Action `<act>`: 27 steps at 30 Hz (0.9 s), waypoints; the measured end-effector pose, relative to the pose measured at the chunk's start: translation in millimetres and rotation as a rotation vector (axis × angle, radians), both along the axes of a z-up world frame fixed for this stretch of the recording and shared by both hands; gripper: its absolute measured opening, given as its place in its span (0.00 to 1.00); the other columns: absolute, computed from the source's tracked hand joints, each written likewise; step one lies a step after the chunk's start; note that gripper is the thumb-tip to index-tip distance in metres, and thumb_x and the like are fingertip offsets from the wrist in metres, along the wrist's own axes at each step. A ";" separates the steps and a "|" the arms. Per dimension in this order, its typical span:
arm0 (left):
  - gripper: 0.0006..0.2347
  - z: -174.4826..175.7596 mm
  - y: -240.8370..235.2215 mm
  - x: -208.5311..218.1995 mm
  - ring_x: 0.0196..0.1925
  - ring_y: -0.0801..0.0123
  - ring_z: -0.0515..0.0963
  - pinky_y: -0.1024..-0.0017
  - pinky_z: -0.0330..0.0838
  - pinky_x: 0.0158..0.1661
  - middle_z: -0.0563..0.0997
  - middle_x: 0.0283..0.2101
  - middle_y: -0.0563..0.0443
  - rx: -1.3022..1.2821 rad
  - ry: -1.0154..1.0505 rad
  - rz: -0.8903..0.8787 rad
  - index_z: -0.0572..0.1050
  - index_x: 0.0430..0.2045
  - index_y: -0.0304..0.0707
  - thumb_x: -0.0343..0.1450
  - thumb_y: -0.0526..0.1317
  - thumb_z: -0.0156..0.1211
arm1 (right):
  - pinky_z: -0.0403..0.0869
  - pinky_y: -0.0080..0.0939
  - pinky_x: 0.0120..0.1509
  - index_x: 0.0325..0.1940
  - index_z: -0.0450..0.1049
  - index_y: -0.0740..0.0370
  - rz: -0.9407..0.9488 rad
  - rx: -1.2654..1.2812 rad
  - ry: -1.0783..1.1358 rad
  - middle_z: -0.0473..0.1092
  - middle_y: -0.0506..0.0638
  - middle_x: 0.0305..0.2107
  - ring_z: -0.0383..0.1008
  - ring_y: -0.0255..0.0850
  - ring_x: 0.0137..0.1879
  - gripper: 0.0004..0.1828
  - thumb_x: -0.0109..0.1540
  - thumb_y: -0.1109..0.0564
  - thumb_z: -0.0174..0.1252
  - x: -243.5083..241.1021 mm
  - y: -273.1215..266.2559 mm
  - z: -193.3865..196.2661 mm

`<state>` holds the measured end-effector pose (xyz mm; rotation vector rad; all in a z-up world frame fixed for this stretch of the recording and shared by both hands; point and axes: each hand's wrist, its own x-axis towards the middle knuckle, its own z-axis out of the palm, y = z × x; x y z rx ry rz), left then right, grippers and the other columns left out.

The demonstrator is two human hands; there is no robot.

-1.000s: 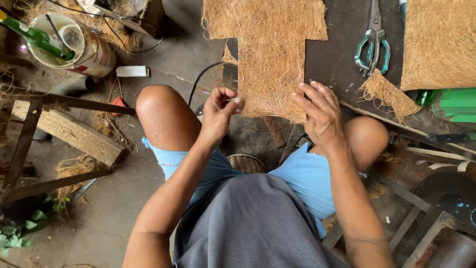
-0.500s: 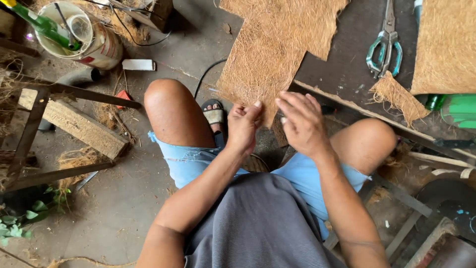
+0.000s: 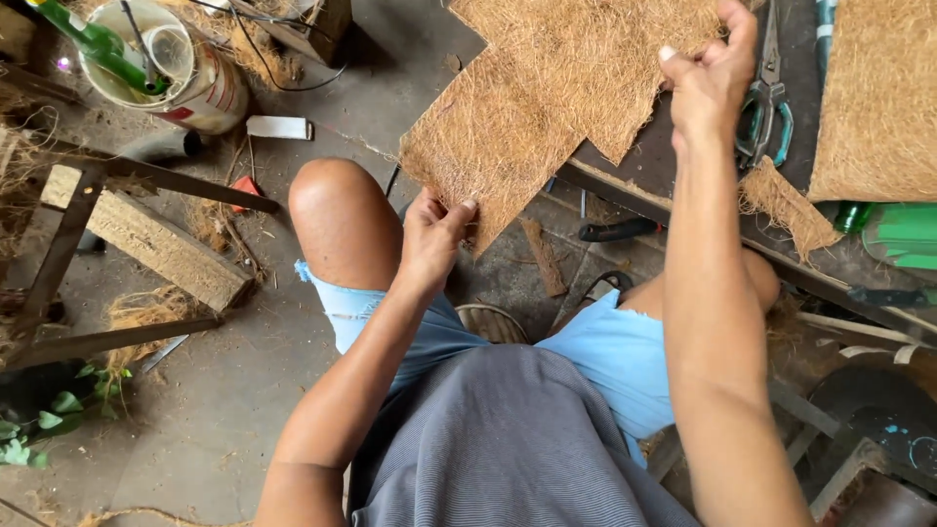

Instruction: The person folds a rectangular piece of coir matting in half, aligns the edges, and presses the seam flat. They then use a hammer to tap along the folded edge to compact it, and finally fold the piece again to form a smaller rectangle.

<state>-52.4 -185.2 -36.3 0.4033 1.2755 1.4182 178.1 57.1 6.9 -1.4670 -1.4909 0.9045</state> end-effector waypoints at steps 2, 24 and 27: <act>0.06 4.1 -0.4 -1.6 0.32 0.71 0.76 0.72 0.73 0.32 0.77 0.33 0.51 0.005 -0.052 0.030 0.68 0.36 0.38 0.69 0.31 0.57 | 0.81 0.35 0.46 0.70 0.55 0.55 0.058 0.083 0.196 0.59 0.49 0.44 0.65 0.34 0.38 0.39 0.64 0.81 0.60 8.8 -8.4 -7.2; 0.24 55.2 103.6 55.3 0.78 0.48 0.46 0.40 0.44 0.70 0.51 0.75 0.51 0.279 1.579 -0.425 0.57 0.70 0.56 0.79 0.57 0.42 | 0.60 0.30 0.22 0.55 0.68 0.58 0.030 -0.547 -0.142 0.64 0.44 0.18 0.60 0.31 0.20 0.20 0.75 0.43 0.38 24.3 -109.3 80.1; 0.26 50.5 115.2 64.7 0.76 0.47 0.41 0.40 0.36 0.69 0.46 0.74 0.47 0.227 1.639 -0.563 0.55 0.71 0.51 0.78 0.59 0.38 | 0.64 0.26 0.24 0.51 0.72 0.58 0.038 -0.341 -0.114 0.69 0.46 0.26 0.65 0.29 0.24 0.26 0.72 0.38 0.37 41.3 -101.6 73.5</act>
